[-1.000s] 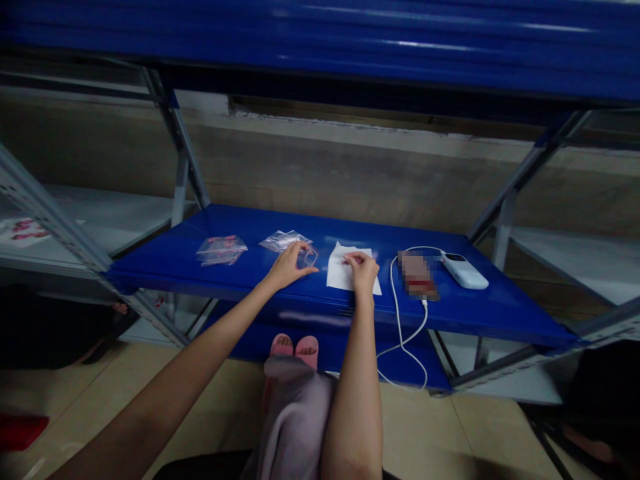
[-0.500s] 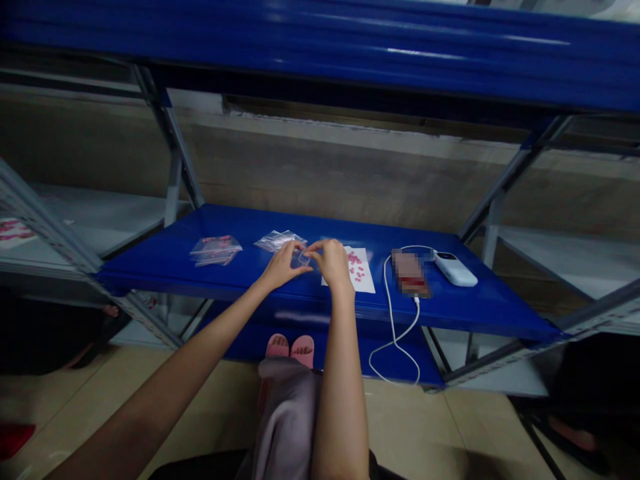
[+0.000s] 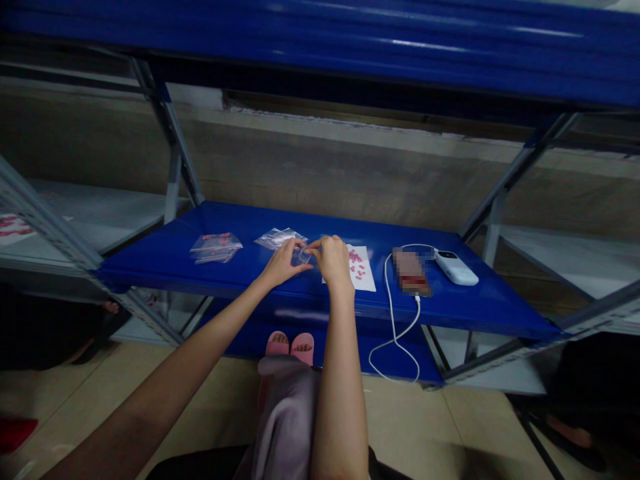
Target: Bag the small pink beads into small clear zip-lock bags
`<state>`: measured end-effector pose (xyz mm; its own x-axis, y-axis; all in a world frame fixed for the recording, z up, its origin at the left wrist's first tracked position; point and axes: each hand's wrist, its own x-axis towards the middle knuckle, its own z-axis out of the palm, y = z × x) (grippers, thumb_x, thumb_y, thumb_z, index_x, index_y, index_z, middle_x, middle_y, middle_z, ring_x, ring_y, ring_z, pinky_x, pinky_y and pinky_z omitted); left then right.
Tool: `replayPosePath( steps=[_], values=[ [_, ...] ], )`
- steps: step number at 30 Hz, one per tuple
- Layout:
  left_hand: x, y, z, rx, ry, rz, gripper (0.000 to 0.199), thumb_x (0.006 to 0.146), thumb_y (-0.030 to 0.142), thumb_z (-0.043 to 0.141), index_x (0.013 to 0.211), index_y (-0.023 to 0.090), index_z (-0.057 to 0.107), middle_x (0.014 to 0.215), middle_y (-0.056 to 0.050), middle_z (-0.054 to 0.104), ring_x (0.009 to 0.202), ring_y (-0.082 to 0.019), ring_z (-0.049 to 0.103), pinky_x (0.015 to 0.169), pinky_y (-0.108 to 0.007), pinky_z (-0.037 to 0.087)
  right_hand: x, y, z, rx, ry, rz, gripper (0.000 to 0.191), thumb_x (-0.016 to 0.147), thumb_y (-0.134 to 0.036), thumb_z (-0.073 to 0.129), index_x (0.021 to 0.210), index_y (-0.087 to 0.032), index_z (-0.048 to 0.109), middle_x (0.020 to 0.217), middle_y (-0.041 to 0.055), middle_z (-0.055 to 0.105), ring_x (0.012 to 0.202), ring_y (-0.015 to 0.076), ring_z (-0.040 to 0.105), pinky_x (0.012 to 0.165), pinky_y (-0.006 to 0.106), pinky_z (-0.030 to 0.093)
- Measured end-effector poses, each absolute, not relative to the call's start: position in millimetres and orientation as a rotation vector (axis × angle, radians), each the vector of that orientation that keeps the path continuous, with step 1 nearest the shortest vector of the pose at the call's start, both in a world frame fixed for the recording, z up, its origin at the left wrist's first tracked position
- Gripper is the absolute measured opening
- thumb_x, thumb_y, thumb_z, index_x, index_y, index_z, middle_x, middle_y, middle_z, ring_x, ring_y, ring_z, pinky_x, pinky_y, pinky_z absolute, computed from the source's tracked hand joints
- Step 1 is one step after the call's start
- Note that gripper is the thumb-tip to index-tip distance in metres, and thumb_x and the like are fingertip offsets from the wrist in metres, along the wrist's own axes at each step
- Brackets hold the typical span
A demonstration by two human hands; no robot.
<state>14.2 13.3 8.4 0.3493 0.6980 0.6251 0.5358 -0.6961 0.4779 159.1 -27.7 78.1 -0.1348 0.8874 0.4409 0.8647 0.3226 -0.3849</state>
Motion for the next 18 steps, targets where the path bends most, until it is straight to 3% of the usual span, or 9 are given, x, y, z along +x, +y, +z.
replayPosePath(
  steps=[8, 18],
  values=[
    [14.6, 12.6, 10.0, 2.406, 1.152, 1.249, 0.044, 0.067, 0.043, 0.068, 0.096, 0.021, 0.043, 0.097, -0.005, 0.054, 0.098, -0.024, 0.054, 0.086, -0.04, 0.043, 160.0, -27.1, 76.3, -1.492, -1.942, 0.023, 0.013, 0.077, -0.029, 0.06, 0.079, -0.023, 0.072, 0.085, 0.0051, 0.069, 0.083, 0.0205, 0.058, 0.073, 0.029, 0.04],
    [13.1, 17.2, 1.5, 2.403, 1.183, 1.291, 0.052, 0.068, 0.046, 0.066, 0.105, 0.019, 0.04, 0.105, -0.009, 0.052, 0.1, -0.026, 0.053, 0.086, -0.041, 0.044, 154.3, -27.9, 83.2, -1.353, -1.792, 0.344, 0.018, 0.074, -0.023, 0.061, 0.089, -0.022, 0.069, 0.079, 0.0003, 0.07, 0.07, 0.0136, 0.059, 0.067, 0.025, 0.041]
  ],
)
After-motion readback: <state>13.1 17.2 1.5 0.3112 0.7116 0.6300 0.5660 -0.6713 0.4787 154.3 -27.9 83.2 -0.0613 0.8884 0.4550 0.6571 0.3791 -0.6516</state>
